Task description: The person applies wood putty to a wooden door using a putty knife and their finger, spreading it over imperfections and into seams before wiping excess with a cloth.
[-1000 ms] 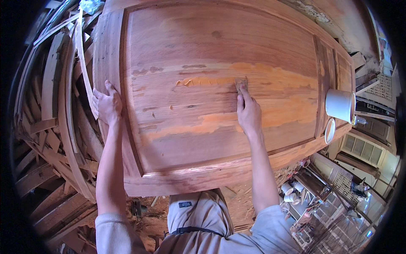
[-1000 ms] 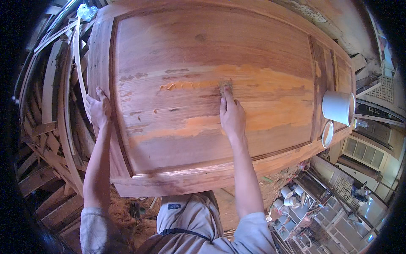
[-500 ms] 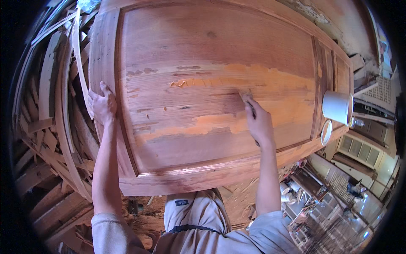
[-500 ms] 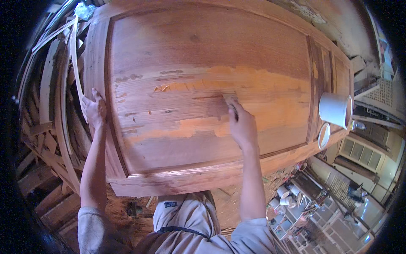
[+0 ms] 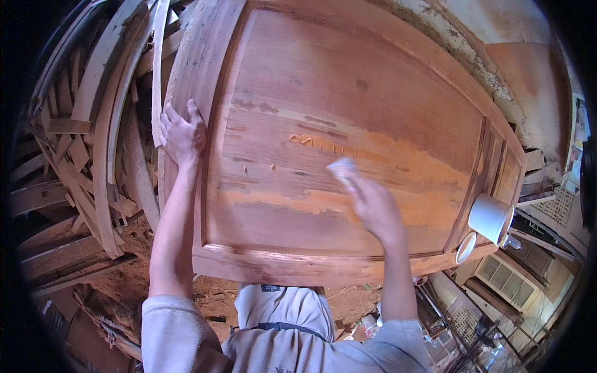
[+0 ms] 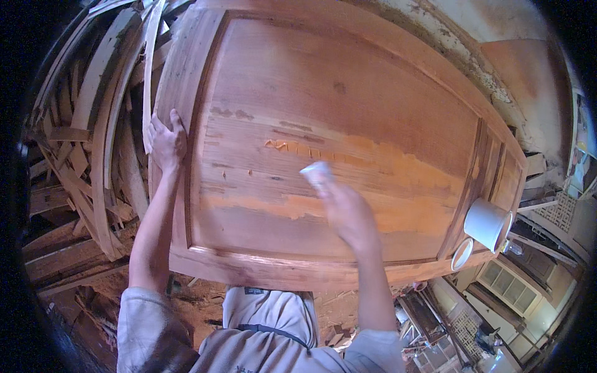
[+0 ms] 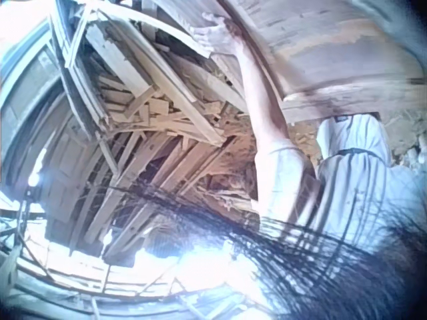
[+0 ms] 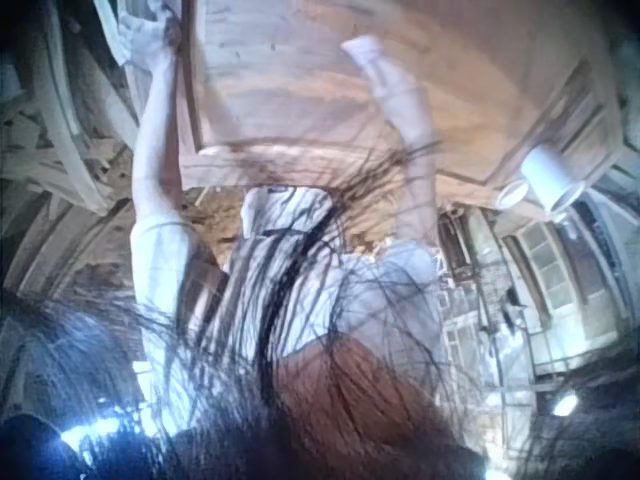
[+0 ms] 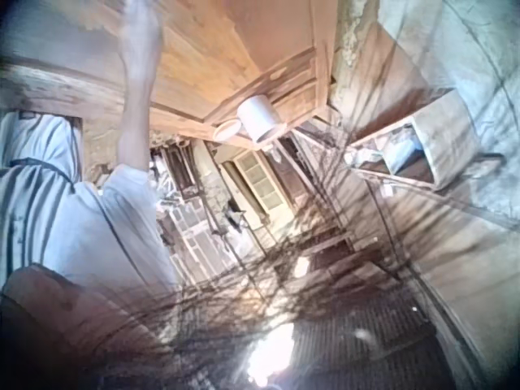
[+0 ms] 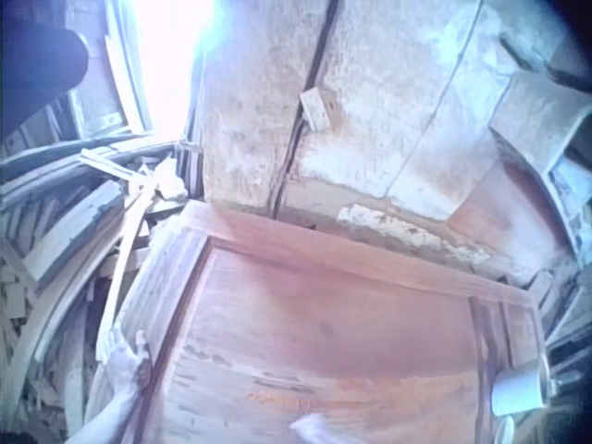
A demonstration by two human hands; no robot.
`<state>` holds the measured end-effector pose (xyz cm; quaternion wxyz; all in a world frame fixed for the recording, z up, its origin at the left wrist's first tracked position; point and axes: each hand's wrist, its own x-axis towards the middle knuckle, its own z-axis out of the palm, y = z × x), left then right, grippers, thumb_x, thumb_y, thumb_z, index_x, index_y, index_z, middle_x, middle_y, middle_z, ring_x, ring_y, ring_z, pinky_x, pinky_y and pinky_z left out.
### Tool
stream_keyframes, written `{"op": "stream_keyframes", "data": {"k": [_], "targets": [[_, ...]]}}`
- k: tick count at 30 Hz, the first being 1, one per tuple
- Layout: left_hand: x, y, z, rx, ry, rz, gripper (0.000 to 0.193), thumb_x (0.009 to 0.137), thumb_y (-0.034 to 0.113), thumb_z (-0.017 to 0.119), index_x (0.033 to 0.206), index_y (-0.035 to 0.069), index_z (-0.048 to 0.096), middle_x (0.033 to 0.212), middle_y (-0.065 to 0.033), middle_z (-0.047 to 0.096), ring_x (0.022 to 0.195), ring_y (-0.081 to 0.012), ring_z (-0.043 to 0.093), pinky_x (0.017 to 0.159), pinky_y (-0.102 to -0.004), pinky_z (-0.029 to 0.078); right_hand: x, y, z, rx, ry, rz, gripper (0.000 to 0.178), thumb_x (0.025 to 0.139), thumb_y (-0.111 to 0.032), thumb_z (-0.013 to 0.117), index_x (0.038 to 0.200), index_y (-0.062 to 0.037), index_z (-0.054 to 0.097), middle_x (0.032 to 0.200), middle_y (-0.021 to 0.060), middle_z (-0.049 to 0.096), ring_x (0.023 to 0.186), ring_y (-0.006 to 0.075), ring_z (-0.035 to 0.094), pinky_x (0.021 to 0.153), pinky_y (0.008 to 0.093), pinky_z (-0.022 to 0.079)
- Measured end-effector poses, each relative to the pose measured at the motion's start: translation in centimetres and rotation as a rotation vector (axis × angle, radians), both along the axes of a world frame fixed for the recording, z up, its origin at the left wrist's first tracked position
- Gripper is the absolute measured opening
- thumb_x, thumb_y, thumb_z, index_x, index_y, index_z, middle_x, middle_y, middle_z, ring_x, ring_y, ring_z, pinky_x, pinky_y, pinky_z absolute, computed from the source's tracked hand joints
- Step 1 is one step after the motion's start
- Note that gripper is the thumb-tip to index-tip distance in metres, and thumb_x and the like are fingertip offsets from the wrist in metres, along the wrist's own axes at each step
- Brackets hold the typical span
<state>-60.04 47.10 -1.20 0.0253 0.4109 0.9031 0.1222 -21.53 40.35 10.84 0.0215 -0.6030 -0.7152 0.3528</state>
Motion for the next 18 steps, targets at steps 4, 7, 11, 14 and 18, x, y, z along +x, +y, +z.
{"op": "stream_keyframes", "data": {"k": [4, 7, 11, 14, 18], "targets": [[0.2, 0.1, 0.4, -0.008, -0.007, -0.009, 0.069, 0.096, 0.055, 0.041, 0.14, 0.002, 0.043, 0.137, -0.0225, 0.051, 0.127, -0.0362, 0.048, 0.105, -0.0507, 0.035, -9.4, 5.8, -0.1, 0.037, -0.279, 0.391, 0.024, 0.096, -0.021, 0.051, 0.116, -0.0087, 0.057, 0.085, 0.0191, 0.067, 0.082, 0.0361, 0.069, 0.066, 0.0483, 0.054], [0.6, 0.3, 0.3, -0.01, -0.004, -0.007, 0.071, 0.096, 0.056, 0.04, 0.14, 0.001, 0.041, 0.138, -0.0233, 0.05, 0.128, -0.037, 0.047, 0.106, -0.051, 0.034, -9.7, 7.6, -1.9, 0.059, -0.335, 0.49, 0.016, 0.096, -0.017, 0.049, 0.109, -0.0095, 0.056, 0.08, 0.0201, 0.067, 0.074, 0.0374, 0.068, 0.06, 0.049, 0.054], [-0.3, -0.4, -0.3, -0.047, 0.0, -0.004, 0.072, 0.096, 0.057, 0.039, 0.14, 0.0, 0.041, 0.139, -0.0239, 0.049, 0.128, -0.038, 0.047, 0.106, -0.0515, 0.033, -6.1, 8.0, -1.4, -0.006, -0.387, 0.54, 0.016, 0.096, -0.017, 0.049, 0.108, -0.0098, 0.056, 0.077, 0.0201, 0.067, 0.075, 0.0379, 0.068, 0.061, 0.0501, 0.053], [-0.6, -0.7, 0.0, -0.033, -0.035, 0.004, 0.071, 0.096, 0.057, 0.039, 0.139, 0.0, 0.042, 0.136, -0.0251, 0.051, 0.127, -0.039, 0.048, 0.105, -0.0516, 0.034, -1.3, 8.2, -0.4, -0.116, -0.493, 0.497, 0.019, 0.096, -0.024, 0.049, 0.11, -0.0131, 0.057, 0.081, 0.0191, 0.067, 0.077, 0.0381, 0.067, 0.066, 0.0523, 0.053], [0.3, 0.4, 0.9, 0.036, -0.022, -0.052, 0.072, 0.097, 0.057, 0.038, 0.137, -0.003, 0.043, 0.131, -0.0277, 0.053, 0.125, -0.0412, 0.047, 0.105, -0.0469, 0.036, 8.0, 8.0, 1.3, -0.214, -0.652, 0.4, 0.027, 0.096, -0.034, 0.049, 0.116, -0.0201, 0.061, 0.085, 0.0192, 0.068, 0.08, 0.0377, 0.067, 0.07, 0.0515, 0.053]]}}
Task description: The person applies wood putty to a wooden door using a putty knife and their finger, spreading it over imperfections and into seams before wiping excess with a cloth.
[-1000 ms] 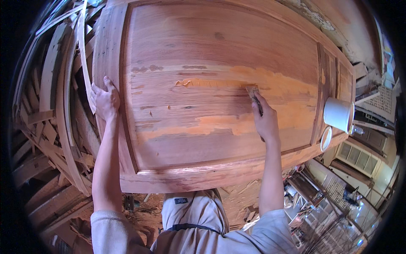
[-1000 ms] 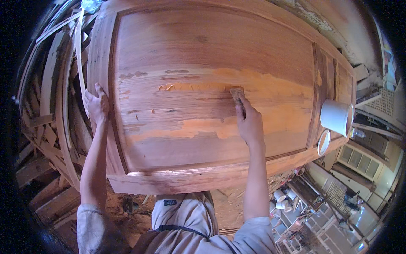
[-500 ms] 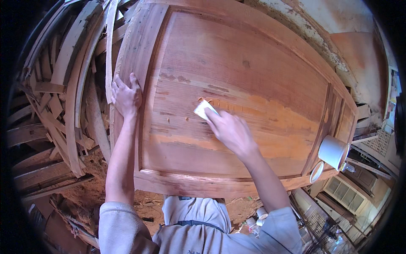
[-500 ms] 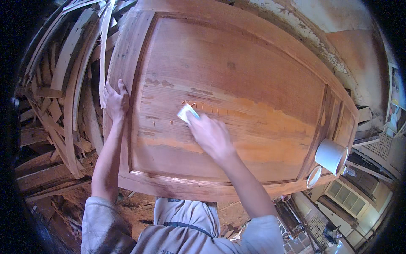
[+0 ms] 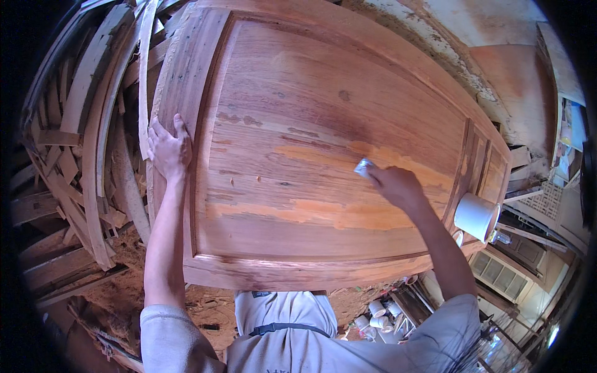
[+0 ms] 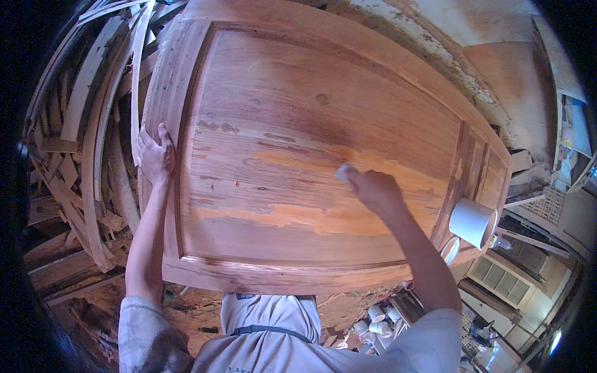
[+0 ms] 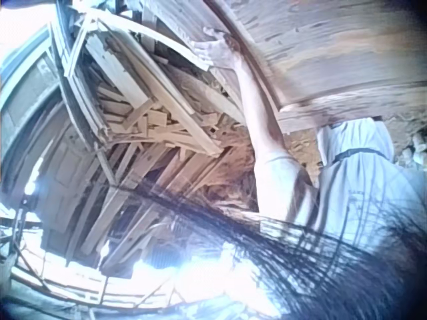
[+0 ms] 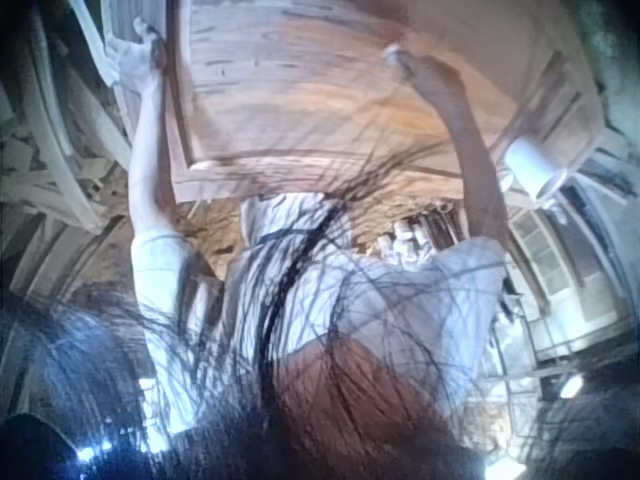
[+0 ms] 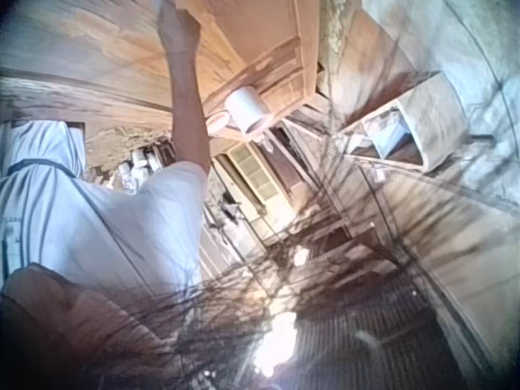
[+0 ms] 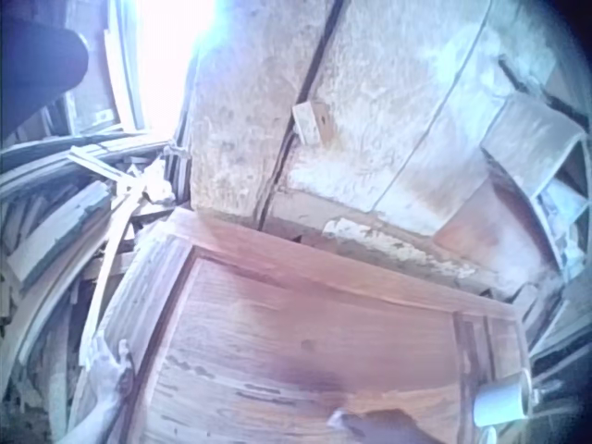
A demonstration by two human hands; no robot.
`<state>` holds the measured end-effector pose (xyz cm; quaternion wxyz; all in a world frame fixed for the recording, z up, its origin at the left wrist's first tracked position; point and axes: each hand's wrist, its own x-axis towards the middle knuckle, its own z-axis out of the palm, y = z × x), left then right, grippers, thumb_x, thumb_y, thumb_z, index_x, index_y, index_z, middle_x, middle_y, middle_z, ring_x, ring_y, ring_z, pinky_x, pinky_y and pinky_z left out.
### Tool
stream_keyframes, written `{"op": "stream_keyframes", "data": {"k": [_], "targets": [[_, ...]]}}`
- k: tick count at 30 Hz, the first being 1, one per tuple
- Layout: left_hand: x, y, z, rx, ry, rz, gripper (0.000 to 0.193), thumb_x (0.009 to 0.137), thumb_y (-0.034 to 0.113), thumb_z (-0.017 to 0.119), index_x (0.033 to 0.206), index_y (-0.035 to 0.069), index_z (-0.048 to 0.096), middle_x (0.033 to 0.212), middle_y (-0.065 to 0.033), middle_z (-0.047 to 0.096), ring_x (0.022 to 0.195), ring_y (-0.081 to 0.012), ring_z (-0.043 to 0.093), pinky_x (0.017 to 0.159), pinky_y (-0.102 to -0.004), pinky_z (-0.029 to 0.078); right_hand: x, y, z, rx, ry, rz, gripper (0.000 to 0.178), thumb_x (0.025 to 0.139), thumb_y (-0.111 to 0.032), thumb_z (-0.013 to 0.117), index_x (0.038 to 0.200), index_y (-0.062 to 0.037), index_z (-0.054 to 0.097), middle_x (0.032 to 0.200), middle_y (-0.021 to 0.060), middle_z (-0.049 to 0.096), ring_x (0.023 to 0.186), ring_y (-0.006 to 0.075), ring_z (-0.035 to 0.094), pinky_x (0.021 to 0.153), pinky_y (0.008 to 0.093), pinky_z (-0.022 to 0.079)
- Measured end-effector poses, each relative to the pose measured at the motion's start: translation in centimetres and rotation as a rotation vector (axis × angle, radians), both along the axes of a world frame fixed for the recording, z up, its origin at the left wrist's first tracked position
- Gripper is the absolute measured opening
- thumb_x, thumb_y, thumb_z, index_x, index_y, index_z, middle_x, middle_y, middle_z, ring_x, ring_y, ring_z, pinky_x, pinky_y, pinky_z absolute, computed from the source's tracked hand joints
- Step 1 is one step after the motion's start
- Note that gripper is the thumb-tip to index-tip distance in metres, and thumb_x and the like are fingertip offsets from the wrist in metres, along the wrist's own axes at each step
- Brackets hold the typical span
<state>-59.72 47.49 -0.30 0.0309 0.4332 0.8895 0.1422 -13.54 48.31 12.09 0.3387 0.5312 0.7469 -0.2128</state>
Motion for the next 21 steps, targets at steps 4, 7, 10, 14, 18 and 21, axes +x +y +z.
{"op": "stream_keyframes", "data": {"k": [4, 7, 10, 14, 18, 21], "targets": [[0.0, -0.5, -0.5, -0.049, -0.014, 0.029, 0.071, 0.096, 0.057, 0.039, 0.138, 0.0, 0.043, 0.135, -0.0252, 0.051, 0.126, -0.0388, 0.049, 0.104, -0.052, 0.035, 6.5, -0.5, 2.4, -0.123, -0.072, -0.209, 0.035, 0.097, -0.038, 0.051, 0.125, -0.0184, 0.061, 0.099, 0.0214, 0.068, 0.089, 0.0373, 0.068, 0.078, 0.0464, 0.054], [-0.9, -0.6, -1.2, -0.067, 0.033, 0.042, 0.072, 0.096, 0.058, 0.04, 0.137, 0.0, 0.043, 0.135, -0.0246, 0.052, 0.126, -0.0381, 0.049, 0.104, -0.0523, 0.036, 6.6, -5.1, 2.1, 0.105, 0.256, -0.608, 0.038, 0.097, -0.031, 0.055, 0.132, -0.0147, 0.058, 0.108, 0.0219, 0.067, 0.097, 0.0365, 0.067, 0.085, 0.0405, 0.053], [-0.7, -0.4, -1.2, -0.079, 0.012, 0.01, 0.072, 0.095, 0.058, 0.04, 0.138, 0.0, 0.043, 0.136, -0.0239, 0.051, 0.127, -0.0379, 0.048, 0.104, -0.0512, 0.036, 0.0, -9.7, 0.9, 0.155, 0.563, -1.028, 0.039, 0.1, -0.018, 0.053, 0.138, -0.0113, 0.052, 0.133, 0.0146, 0.06, 0.113, 0.0219, 0.062, 0.093, 0.0376, 0.048], [-0.8, -0.7, -1.4, 0.003, 0.033, 0.008, 0.071, 0.095, 0.057, 0.042, 0.138, -0.001, 0.043, 0.136, -0.0234, 0.05, 0.127, -0.0381, 0.047, 0.105, -0.0489, 0.036, -7.2, -14.4, -3.2, 0.378, 0.69, -0.995, 0.039, 0.098, -0.017, 0.054, 0.136, -0.0109, 0.054, 0.121, 0.0212, 0.064, 0.106, 0.0305, 0.066, 0.088, 0.0385, 0.051], [-0.3, -0.4, -0.9, -0.02, 0.01, 0.001, 0.071, 0.096, 0.055, 0.042, 0.137, -0.003, 0.043, 0.136, -0.0255, 0.05, 0.128, -0.0396, 0.045, 0.107, -0.0476, 0.035, -10.9, -14.9, -5.2, 0.518, 0.696, -0.92, 0.039, 0.096, -0.016, 0.055, 0.135, -0.0105, 0.055, 0.107, 0.0255, 0.066, 0.096, 0.0398, 0.066, 0.082, 0.0428, 0.053], [-0.2, -0.3, -1.2, -0.022, 0.001, -0.006, 0.072, 0.096, 0.055, 0.041, 0.137, -0.004, 0.042, 0.136, -0.027, 0.049, 0.128, -0.0403, 0.045, 0.107, -0.0472, 0.034, -12.3, -13.9, -6.6, 0.546, 0.6, -0.849, 0.041, 0.096, -0.021, 0.055, 0.137, -0.0174, 0.053, 0.09, 0.0238, 0.065, 0.081, 0.0431, 0.064, 0.069, 0.0497, 0.053]]}}
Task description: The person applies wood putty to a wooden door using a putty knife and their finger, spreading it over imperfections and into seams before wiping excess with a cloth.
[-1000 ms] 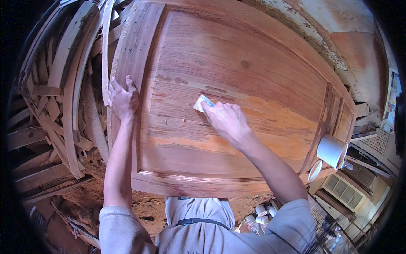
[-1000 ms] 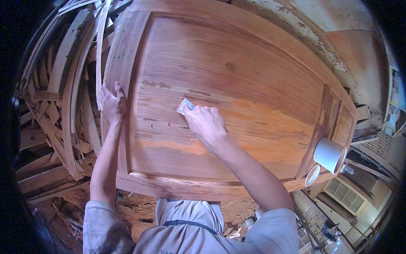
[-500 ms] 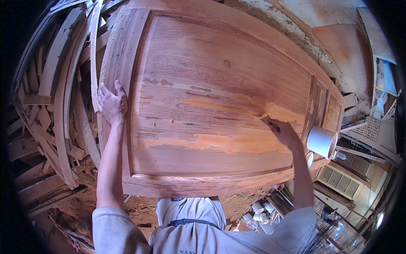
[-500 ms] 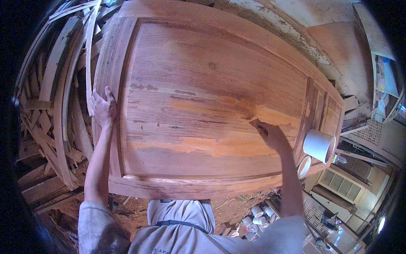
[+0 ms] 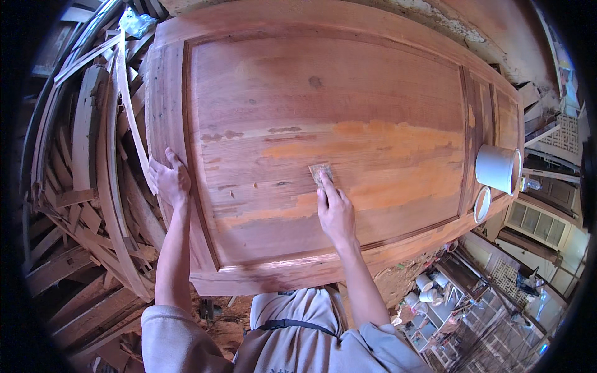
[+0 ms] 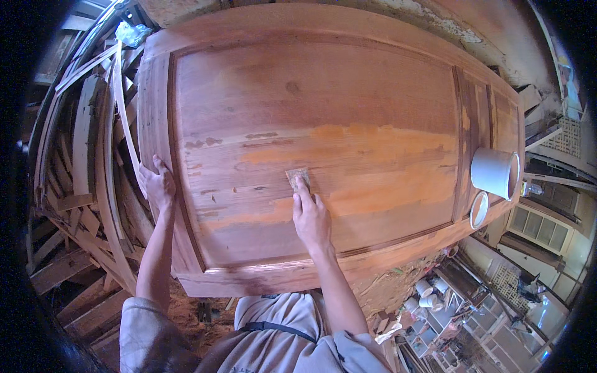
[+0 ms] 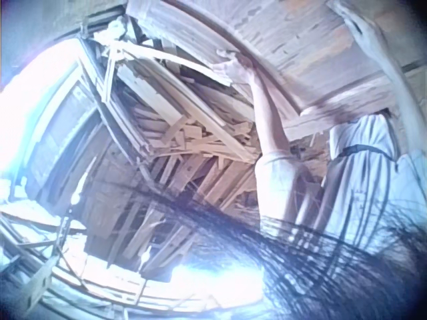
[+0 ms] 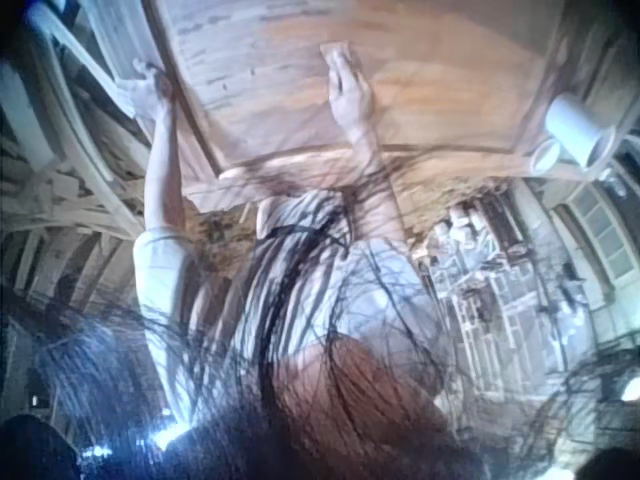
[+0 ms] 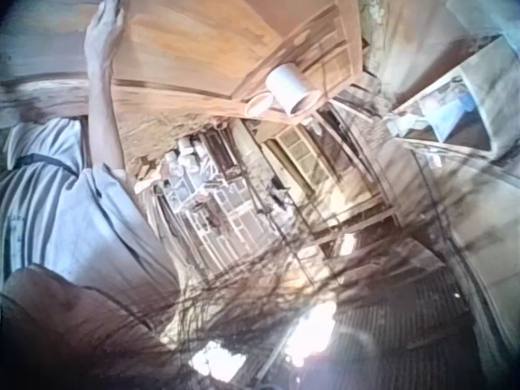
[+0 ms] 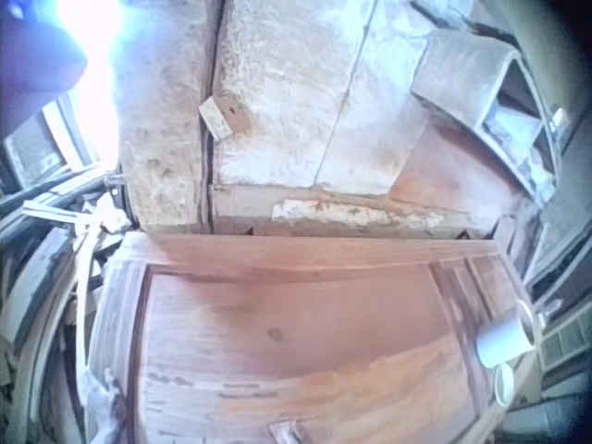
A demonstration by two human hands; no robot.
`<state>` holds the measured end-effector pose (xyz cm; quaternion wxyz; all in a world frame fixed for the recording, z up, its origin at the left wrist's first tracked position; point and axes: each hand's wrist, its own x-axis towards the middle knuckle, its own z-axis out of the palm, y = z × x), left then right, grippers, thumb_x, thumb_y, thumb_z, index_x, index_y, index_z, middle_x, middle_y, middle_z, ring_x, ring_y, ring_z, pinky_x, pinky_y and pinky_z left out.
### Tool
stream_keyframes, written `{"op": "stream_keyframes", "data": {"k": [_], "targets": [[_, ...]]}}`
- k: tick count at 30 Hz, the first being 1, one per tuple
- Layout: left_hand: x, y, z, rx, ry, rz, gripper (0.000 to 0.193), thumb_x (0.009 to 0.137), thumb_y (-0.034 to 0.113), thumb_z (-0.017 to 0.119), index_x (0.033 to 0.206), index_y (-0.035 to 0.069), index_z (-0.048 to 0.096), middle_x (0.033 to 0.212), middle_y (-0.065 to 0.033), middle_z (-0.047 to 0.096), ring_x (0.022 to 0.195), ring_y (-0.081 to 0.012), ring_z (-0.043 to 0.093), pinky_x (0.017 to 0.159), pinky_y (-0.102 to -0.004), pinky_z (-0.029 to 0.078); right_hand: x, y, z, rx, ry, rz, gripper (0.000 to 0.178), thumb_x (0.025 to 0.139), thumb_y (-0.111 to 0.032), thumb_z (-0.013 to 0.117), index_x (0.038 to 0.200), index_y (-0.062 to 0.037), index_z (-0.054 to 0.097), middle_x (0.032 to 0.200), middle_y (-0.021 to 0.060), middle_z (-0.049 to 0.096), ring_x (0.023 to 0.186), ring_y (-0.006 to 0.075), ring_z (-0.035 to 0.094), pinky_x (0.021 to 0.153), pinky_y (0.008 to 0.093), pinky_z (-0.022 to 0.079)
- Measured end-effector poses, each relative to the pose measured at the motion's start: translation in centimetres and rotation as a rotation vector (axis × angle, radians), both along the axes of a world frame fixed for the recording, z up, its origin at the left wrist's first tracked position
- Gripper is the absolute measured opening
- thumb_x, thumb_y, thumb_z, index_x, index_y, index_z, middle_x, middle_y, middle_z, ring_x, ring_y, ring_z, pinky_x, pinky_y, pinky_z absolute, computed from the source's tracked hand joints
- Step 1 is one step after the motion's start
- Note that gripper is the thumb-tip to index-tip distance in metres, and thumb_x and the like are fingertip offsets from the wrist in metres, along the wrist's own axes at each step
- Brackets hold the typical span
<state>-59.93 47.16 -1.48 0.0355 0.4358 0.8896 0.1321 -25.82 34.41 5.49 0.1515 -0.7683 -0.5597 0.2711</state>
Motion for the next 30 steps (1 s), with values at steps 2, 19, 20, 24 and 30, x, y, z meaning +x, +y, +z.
{"op": "stream_keyframes", "data": {"k": [2, 19, 20, 24, 30], "targets": [[0.0, 0.0, -0.1, 0.012, -0.003, -0.003, 0.072, 0.096, 0.055, 0.04, 0.137, -0.005, 0.042, 0.136, -0.0278, 0.049, 0.128, -0.0406, 0.045, 0.108, -0.047, 0.034, -0.3, -0.1, -0.4, -0.002, -0.035, -0.027, 0.041, 0.096, -0.022, 0.054, 0.136, -0.0171, 0.053, 0.09, 0.0242, 0.064, 0.081, 0.0429, 0.064, 0.068, 0.0501, 0.053], [-0.2, -0.2, 0.2, 0.072, 0.034, -0.03, 0.07, 0.096, 0.053, 0.044, 0.133, -0.007, 0.045, 0.131, -0.0299, 0.051, 0.124, -0.0428, 0.048, 0.105, -0.0473, 0.037, 4.7, 0.5, 1.6, -0.132, -0.044, -0.079, 0.04, 0.096, -0.016, 0.054, 0.135, -0.012, 0.054, 0.097, 0.0259, 0.066, 0.085, 0.0419, 0.065, 0.076, 0.0464, 0.051], [0.0, -0.3, 0.1, 0.059, 0.03, -0.031, 0.07, 0.096, 0.053, 0.044, 0.133, -0.007, 0.045, 0.131, -0.0299, 0.051, 0.124, -0.0428, 0.048, 0.105, -0.0473, 0.037, 4.9, -0.2, 0.8, -0.144, -0.048, -0.081, 0.04, 0.096, -0.016, 0.054, 0.135, -0.012, 0.054, 0.097, 0.0259, 0.066, 0.085, 0.0419, 0.065, 0.076, 0.0464, 0.051], [-0.2, -0.1, -0.5, 0.07, 0.035, -0.033, 0.069, 0.096, 0.053, 0.044, 0.132, -0.006, 0.046, 0.13, -0.0283, 0.053, 0.122, -0.0427, 0.049, 0.104, -0.0476, 0.038, 5.8, -1.9, -0.7, -0.009, -0.084, -0.062, 0.04, 0.097, -0.017, 0.054, 0.137, -0.0128, 0.054, 0.096, 0.0263, 0.066, 0.086, 0.0417, 0.064, 0.074, 0.0467, 0.051], [0.2, 0.2, 0.2, 0.043, 0.014, -0.015, 0.071, 0.096, 0.055, 0.042, 0.134, -0.005, 0.046, 0.131, -0.0289, 0.053, 0.123, -0.0426, 0.048, 0.104, -0.0467, 0.037, 6.8, -0.3, -0.5, -0.052, -0.053, -0.073, 0.041, 0.097, -0.019, 0.054, 0.138, -0.0159, 0.052, 0.089, 0.0239, 0.065, 0.081, 0.0406, 0.064, 0.072, 0.0464, 0.051]]}}
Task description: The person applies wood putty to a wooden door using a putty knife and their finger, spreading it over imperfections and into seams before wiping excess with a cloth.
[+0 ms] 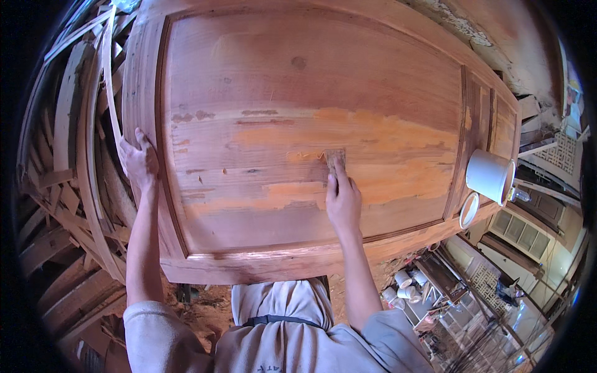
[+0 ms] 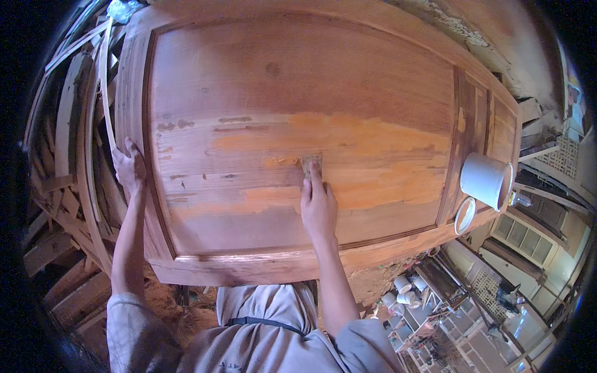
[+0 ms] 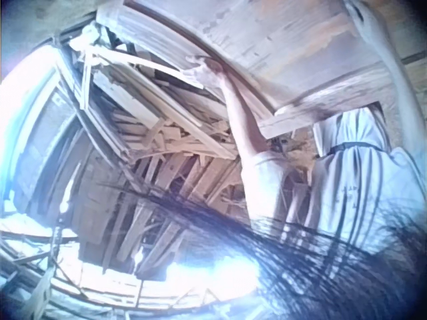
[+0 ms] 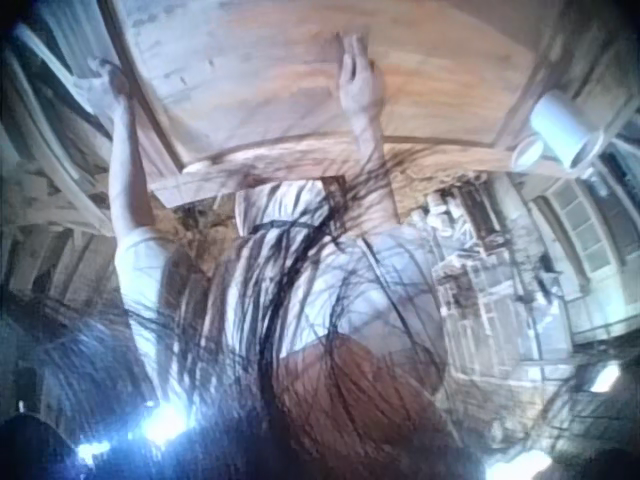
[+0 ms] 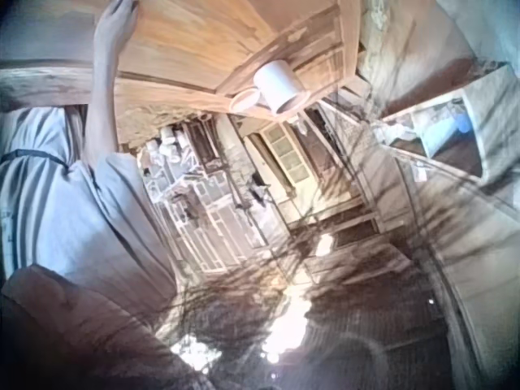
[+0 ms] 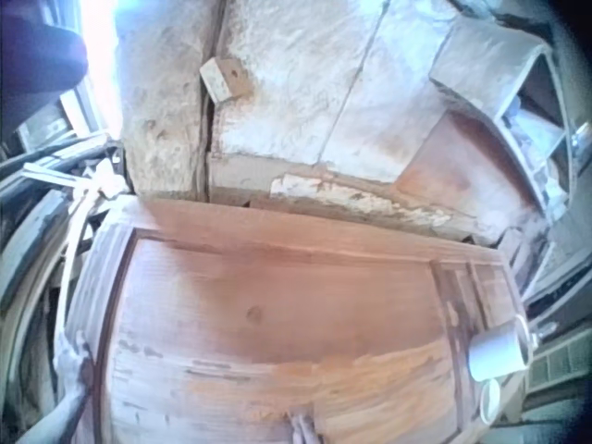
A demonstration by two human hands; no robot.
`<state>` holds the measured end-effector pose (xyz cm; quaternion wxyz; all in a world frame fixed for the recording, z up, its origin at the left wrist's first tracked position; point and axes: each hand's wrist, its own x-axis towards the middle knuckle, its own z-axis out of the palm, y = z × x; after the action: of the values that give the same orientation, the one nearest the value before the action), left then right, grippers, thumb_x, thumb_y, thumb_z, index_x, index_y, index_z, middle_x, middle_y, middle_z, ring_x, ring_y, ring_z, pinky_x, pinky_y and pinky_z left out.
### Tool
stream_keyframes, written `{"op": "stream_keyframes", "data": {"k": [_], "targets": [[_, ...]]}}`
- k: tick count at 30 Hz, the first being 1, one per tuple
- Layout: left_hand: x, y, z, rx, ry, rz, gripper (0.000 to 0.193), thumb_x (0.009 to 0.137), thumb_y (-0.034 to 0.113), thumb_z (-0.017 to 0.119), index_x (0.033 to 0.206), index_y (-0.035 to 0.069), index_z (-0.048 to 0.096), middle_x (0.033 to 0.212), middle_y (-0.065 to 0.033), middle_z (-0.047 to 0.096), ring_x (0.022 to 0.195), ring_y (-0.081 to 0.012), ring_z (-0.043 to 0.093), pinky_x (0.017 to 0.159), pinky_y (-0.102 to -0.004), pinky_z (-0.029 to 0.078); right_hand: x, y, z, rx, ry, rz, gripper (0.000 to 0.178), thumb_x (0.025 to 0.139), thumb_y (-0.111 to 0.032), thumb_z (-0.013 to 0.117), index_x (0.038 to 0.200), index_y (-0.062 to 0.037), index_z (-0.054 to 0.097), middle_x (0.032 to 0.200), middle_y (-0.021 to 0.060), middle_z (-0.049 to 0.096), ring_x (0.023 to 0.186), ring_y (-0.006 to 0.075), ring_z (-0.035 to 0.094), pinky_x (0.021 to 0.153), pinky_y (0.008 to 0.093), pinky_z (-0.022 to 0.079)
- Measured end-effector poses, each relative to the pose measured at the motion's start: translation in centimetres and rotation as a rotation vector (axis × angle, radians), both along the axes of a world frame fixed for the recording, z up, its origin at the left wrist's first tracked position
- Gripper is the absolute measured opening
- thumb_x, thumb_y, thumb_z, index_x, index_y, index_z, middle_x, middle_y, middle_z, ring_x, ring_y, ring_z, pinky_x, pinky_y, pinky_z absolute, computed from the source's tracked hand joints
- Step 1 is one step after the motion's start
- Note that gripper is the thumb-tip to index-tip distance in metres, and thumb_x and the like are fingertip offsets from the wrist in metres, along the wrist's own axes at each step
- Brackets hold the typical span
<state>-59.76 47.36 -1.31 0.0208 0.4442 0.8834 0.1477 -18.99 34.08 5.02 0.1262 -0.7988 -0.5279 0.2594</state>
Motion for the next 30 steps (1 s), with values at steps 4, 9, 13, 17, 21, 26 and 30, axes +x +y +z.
{"op": "stream_keyframes", "data": {"k": [4, 9, 13, 17, 21, 26, 30], "targets": [[-0.3, 0.0, -1.1, 0.001, -0.007, -0.017, 0.072, 0.096, 0.056, 0.042, 0.134, -0.005, 0.046, 0.131, -0.0291, 0.052, 0.124, -0.0423, 0.048, 0.105, -0.0467, 0.036, 0.2, -1.3, -0.6, 0.0, -0.073, -0.025, 0.042, 0.097, -0.018, 0.055, 0.138, -0.0147, 0.052, 0.091, 0.0248, 0.065, 0.083, 0.041, 0.064, 0.073, 0.0458, 0.051], [-1.4, -0.7, -1.0, 0.008, 0.039, 0.025, 0.073, 0.095, 0.057, 0.043, 0.134, -0.006, 0.046, 0.132, -0.0283, 0.052, 0.125, -0.0412, 0.048, 0.106, -0.0455, 0.036, 1.4, -1.3, 3.0, -0.09, 0.056, 0.124, 0.042, 0.096, -0.018, 0.056, 0.138, -0.016, 0.053, 0.089, 0.0236, 0.063, 0.08, 0.0394, 0.064, 0.071, 0.0467, 0.051], [-0.5, -0.4, -0.5, -0.019, 0.013, 0.037, 0.073, 0.095, 0.057, 0.042, 0.133, -0.005, 0.047, 0.132, -0.0271, 0.053, 0.125, -0.0403, 0.049, 0.106, -0.0449, 0.037, -2.0, 3.9, 5.8, -0.272, -0.007, 0.599, 0.038, 0.096, -0.024, 0.057, 0.133, -0.0174, 0.056, 0.084, 0.0206, 0.063, 0.075, 0.0363, 0.066, 0.064, 0.0468, 0.052], [-0.5, -0.1, -0.9, 0.023, 0.032, 0.012, 0.071, 0.095, 0.056, 0.042, 0.133, -0.005, 0.048, 0.131, -0.0274, 0.053, 0.123, -0.0407, 0.05, 0.105, -0.0455, 0.037, -3.1, 7.9, 4.5, -0.293, -0.21, 0.882, 0.033, 0.096, -0.019, 0.049, 0.129, -0.015, 0.052, 0.086, 0.0182, 0.065, 0.08, 0.0381, 0.067, 0.067, 0.047, 0.055], [-0.7, -0.2, -1.2, 0.005, 0.024, 0.023, 0.068, 0.095, 0.054, 0.045, 0.132, -0.004, 0.048, 0.13, -0.027, 0.054, 0.123, -0.0403, 0.05, 0.104, -0.0457, 0.037, 0.5, 8.4, 4.8, -0.371, -0.228, 0.877, 0.034, 0.098, -0.031, 0.05, 0.131, -0.0211, 0.055, 0.086, 0.0172, 0.065, 0.075, 0.0357, 0.067, 0.063, 0.0481, 0.053], [-0.4, -0.4, -1.0, 0.042, 0.013, 0.018, 0.066, 0.096, 0.052, 0.045, 0.133, -0.003, 0.048, 0.131, -0.0263, 0.053, 0.123, -0.0405, 0.049, 0.104, -0.0462, 0.037, 5.6, 8.1, 6.7, -0.345, -0.291, 0.811, 0.024, 0.097, -0.02, 0.046, 0.118, -0.0134, 0.054, 0.086, 0.0186, 0.067, 0.08, 0.0374, 0.069, 0.064, 0.0497, 0.055], [-0.6, -0.5, -0.4, 0.026, 0.031, 0.029, 0.067, 0.096, 0.052, 0.045, 0.133, -0.003, 0.048, 0.129, -0.0266, 0.054, 0.123, -0.041, 0.049, 0.104, -0.0469, 0.037, 8.2, 8.0, 7.8, -0.691, -0.402, 0.629, 0.04, 0.097, -0.03, 0.052, 0.136, -0.0205, 0.053, 0.093, 0.0185, 0.067, 0.083, 0.0356, 0.067, 0.072, 0.0482, 0.053]]}}
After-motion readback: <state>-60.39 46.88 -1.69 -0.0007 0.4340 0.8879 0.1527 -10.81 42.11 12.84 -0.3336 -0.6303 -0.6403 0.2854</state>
